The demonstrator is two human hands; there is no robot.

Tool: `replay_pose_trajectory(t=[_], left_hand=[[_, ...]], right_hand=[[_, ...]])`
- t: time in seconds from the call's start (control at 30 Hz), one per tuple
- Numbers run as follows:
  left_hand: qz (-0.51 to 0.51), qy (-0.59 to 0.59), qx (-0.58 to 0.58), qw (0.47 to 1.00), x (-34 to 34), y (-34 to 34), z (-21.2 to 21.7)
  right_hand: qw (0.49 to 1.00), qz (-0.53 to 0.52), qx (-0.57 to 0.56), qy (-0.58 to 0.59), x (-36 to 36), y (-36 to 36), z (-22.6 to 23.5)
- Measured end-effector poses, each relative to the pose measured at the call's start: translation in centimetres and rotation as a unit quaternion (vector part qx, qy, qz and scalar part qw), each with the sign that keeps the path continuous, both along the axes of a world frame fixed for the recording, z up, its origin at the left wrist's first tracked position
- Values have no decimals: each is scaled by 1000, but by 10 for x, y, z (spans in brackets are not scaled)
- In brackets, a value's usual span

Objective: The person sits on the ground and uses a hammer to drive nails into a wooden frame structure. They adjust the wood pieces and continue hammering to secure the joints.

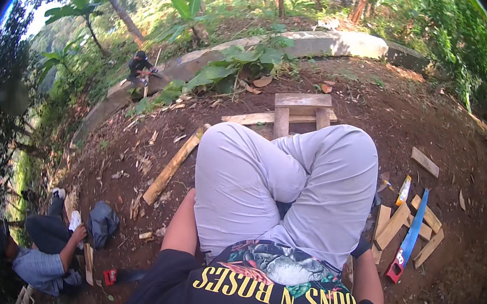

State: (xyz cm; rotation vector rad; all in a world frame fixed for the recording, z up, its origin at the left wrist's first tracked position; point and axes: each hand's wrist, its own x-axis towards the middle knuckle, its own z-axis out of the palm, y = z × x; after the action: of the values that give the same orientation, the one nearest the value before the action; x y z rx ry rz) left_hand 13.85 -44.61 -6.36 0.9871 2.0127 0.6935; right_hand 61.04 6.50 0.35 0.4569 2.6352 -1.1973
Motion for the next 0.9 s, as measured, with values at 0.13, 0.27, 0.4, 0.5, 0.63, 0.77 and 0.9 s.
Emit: replay_pose_trajectory(t=[0.13,0.27,0.4,0.5,0.63,0.77,0.9], left_hand=[[-12,34,61,997,4,2,-6],[34,80,23,996,12,-7,7],[-78,130,71,986,28,1,25],[6,85,11,996,43,-11,13],[62,116,-18,991,51,-85,-9],[47,68,-41,996,30,-56,26],[594,-346,101,720,25,-108,87]], right_hand=[[995,-56,43,-69,10,2,5],[992,-36,66,-104,-9,2,-2],[987,-57,87,-124,3,12,3],[986,-64,81,-128,5,9,6],[991,-30,44,-119,-22,-8,-1],[988,-39,54,-138,-3,0,22],[976,125,46,-170,-21,4,26]])
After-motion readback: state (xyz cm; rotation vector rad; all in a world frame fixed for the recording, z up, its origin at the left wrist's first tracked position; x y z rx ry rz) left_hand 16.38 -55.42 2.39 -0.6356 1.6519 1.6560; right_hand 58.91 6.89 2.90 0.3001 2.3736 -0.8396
